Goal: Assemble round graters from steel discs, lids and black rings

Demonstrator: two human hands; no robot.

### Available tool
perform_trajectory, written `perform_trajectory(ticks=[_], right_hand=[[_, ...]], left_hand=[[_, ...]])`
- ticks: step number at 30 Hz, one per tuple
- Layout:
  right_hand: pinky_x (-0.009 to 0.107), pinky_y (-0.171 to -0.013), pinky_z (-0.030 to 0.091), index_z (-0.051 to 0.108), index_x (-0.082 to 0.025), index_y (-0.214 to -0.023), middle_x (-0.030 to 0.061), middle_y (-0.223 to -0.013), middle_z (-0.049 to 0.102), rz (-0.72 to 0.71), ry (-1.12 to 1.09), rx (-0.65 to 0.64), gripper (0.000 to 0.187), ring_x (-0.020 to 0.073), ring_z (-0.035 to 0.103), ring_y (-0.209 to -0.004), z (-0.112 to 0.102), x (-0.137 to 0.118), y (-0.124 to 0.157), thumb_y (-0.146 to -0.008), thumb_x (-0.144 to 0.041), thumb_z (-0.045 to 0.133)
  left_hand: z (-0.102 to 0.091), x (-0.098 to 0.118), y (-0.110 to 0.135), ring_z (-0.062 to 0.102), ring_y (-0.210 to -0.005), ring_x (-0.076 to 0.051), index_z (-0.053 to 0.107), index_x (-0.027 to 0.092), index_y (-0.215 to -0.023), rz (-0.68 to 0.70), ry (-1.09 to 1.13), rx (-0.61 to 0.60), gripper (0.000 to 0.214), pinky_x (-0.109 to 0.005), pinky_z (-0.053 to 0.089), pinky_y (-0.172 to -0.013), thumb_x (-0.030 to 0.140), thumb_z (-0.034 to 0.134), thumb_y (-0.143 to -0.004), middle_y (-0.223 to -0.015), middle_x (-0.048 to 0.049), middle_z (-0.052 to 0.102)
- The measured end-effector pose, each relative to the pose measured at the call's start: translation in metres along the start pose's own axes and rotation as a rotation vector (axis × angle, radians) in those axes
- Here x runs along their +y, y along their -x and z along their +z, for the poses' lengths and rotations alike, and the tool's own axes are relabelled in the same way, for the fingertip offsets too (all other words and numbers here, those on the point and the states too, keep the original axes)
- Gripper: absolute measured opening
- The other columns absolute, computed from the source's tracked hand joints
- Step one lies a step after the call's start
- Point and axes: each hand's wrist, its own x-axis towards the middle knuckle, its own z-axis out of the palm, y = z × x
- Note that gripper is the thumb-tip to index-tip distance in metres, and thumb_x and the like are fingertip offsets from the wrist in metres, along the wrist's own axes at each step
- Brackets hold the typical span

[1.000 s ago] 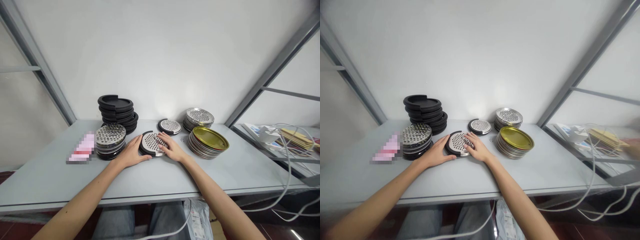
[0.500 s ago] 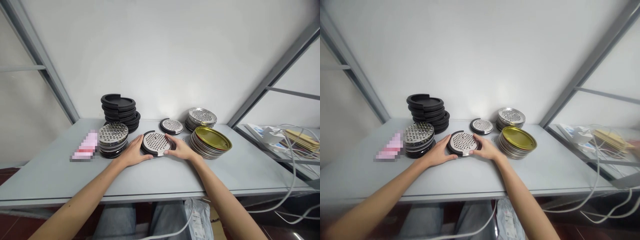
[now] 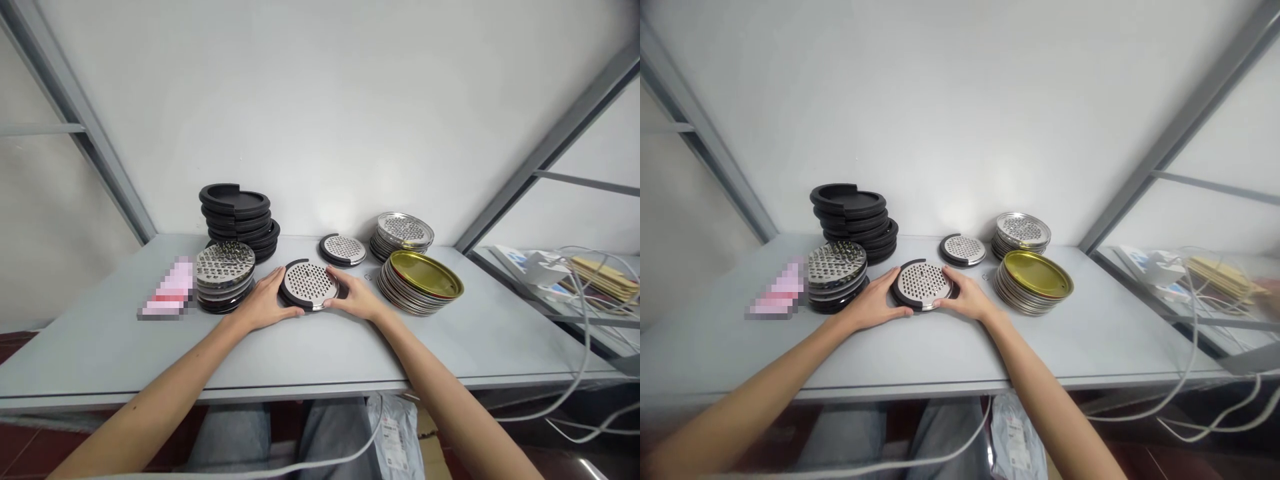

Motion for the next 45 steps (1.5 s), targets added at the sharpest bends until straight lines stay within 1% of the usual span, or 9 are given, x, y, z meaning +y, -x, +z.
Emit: perform_trajectory(ticks=[6,10,16,21,28,34,37,41,45], right_hand=[[0.049,-0.107,0.036,0.04,-0.016,-0.14,0.0155,-0.137,0.049,0.008,-0.006,-0.027,0.09,0.0313,0.049,-0.125,-0.006,-0.003,-0.001,-0.065,-0.05,0.075],[0.051,-0.11,0.031,0.04,-0.018,-0.14,0.0153,-0.145,0.039,-0.039,0.014,-0.042,0.085,0.0319,0.039,-0.132,-0.012,-0.003,-0.001,-0.068,-0.048,0.074],[0.047,-0.11,0.033,0.033,-0.017,-0.144,0.016,-0.143,0.042,-0.004,-0.042,-0.101,0.092,0.0292,0.043,-0.13,-0.007,-0.002,-0.001,-0.068,-0.049,0.073],[0.049,-0.111,0.031,0.026,-0.017,-0.147,0.0162,-0.146,0.038,0.056,-0.004,-0.066,0.104,0.0317,0.038,-0.133,-0.004,0.0,0.001,-0.063,-0.053,0.076],[0.05,-0.111,0.03,0.033,-0.015,-0.144,0.0161,-0.144,0.04,0.108,0.024,-0.068,0.104,0.0334,0.039,-0.132,-0.006,-0.002,0.0,-0.059,-0.056,0.076],[0.048,-0.108,0.034,0.041,-0.015,-0.139,0.0164,-0.139,0.047,0.096,-0.131,-0.003,0.101,0.0323,0.046,-0.128,-0.003,-0.003,-0.003,-0.054,-0.05,0.082],[0.048,-0.106,0.038,0.044,-0.017,-0.137,0.0154,-0.136,0.051,0.074,-0.198,0.069,0.091,0.0314,0.049,-0.124,-0.003,-0.005,-0.003,-0.058,-0.048,0.08],[0.045,-0.104,0.04,0.044,-0.022,-0.137,0.012,-0.137,0.05,-0.012,-0.293,0.158,0.076,0.0288,0.05,-0.124,-0.008,-0.008,-0.003,-0.071,-0.049,0.07],[0.045,-0.103,0.041,0.041,-0.023,-0.138,0.011,-0.141,0.046,-0.062,-0.203,0.187,0.082,0.0291,0.045,-0.127,-0.007,-0.015,-0.004,-0.066,-0.045,0.076]], left_hand=[[0.003,-0.009,0.002,0.034,-0.133,-0.035,0.028,0.015,-0.143,-0.033,-0.081,-0.055,0.097,-0.048,0.031,-0.109,0.06,0.07,-0.068,-0.144,-0.0174,0.038],[0.002,-0.012,0.003,0.028,-0.137,-0.034,0.022,0.015,-0.146,-0.037,-0.1,-0.098,0.098,-0.048,0.028,-0.111,0.062,0.066,-0.071,-0.148,-0.0173,0.03],[0.003,-0.014,0.004,0.026,-0.138,-0.034,0.02,0.015,-0.147,-0.058,-0.115,-0.106,0.099,-0.047,0.027,-0.112,0.063,0.065,-0.072,-0.151,-0.0165,0.026],[0.005,-0.013,0.005,0.027,-0.138,-0.033,0.022,0.012,-0.147,-0.101,-0.14,-0.114,0.102,-0.045,0.025,-0.113,0.066,0.064,-0.07,-0.151,-0.0179,0.026],[0.003,-0.005,0.007,0.022,-0.14,-0.031,0.019,0.012,-0.148,-0.153,-0.16,-0.157,0.105,-0.042,0.023,-0.114,0.07,0.059,-0.071,-0.153,-0.016,0.022],[0.001,0.006,0.007,0.018,-0.141,-0.035,0.019,0.018,-0.149,-0.208,-0.189,-0.214,0.105,-0.047,0.024,-0.112,0.069,0.063,-0.068,-0.155,-0.0165,0.015],[0.003,0.008,0.006,0.02,-0.14,-0.036,0.023,0.019,-0.148,-0.192,-0.189,-0.19,0.1,-0.048,0.025,-0.111,0.068,0.062,-0.07,-0.154,-0.0162,0.018],[0.005,0.007,0.005,0.032,-0.135,-0.031,0.033,0.019,-0.144,-0.122,-0.102,-0.102,0.075,-0.046,0.028,-0.11,0.061,0.05,-0.084,-0.147,-0.0146,0.035],[0.006,0.005,0.004,0.041,-0.129,-0.027,0.04,0.018,-0.139,-0.075,-0.009,-0.026,0.063,-0.044,0.032,-0.108,0.055,0.048,-0.088,-0.139,-0.0127,0.046]])
